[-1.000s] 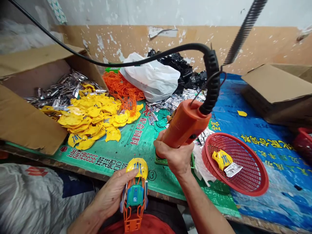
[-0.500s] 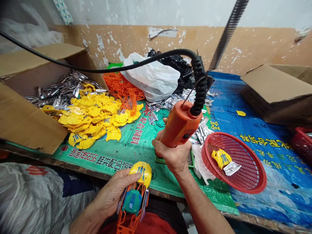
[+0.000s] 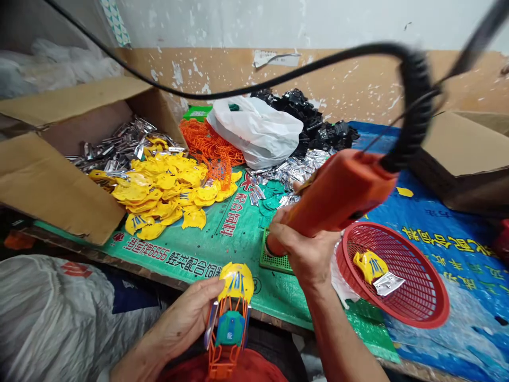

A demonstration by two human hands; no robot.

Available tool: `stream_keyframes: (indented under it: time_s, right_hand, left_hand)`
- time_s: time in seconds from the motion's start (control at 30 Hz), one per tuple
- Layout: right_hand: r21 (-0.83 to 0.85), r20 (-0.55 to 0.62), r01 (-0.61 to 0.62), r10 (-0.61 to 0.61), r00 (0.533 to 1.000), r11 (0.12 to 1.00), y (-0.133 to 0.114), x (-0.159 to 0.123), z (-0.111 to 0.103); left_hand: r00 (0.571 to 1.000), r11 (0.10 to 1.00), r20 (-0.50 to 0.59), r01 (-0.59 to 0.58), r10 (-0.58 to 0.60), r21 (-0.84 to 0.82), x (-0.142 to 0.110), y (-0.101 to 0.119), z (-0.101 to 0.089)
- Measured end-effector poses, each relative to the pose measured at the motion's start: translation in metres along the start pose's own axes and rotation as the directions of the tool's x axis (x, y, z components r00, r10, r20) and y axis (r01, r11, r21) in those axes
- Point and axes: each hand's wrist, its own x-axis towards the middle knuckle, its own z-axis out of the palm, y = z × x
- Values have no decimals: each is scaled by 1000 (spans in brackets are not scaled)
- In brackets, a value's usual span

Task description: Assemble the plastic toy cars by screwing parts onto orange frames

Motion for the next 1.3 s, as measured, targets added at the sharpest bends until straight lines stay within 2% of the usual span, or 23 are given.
stream_keyframes:
  time_s: [0.07,0.17,0.27,0.37,0.5,0.73,1.0,1.3]
  right_hand:
    - [64,23,1,-2,1000,998,-16,-3,3]
    - [159,148,-47,24,989,986,-37,-15,6]
    - [168,247,-103,60,967,980,-45,-29,8]
    - [160,297,-149,96,950,976,-43,-40,12]
    - [194,305,-188,123,944,963,-38,-46,21]
    - [173,317,-230,167,934,958,-34,-49,31]
    - [194,322,-200,130,938,960,-29,-49,28]
    - [89,391,-168,121,912,982,-27,-46,23]
  left_hand:
    - [1000,1000,-12,-13,13,-11,0,-1,-1]
    - [998,999,-57,-16,15,-30,3,-1,-1]
    - [994,994,-102,-44,34,-96,6,-1,2]
    - [995,989,-78,-71,61,-127,7,-1,4]
    - [993,986,-41,-112,108,-120,6,-2,2]
    - [989,987,-85,-131,123,-94,8,-4,-4]
    - [987,990,-105,-125,118,-62,11,-8,-3]
    - [985,990,-127,-129,121,-59,13,-9,-1]
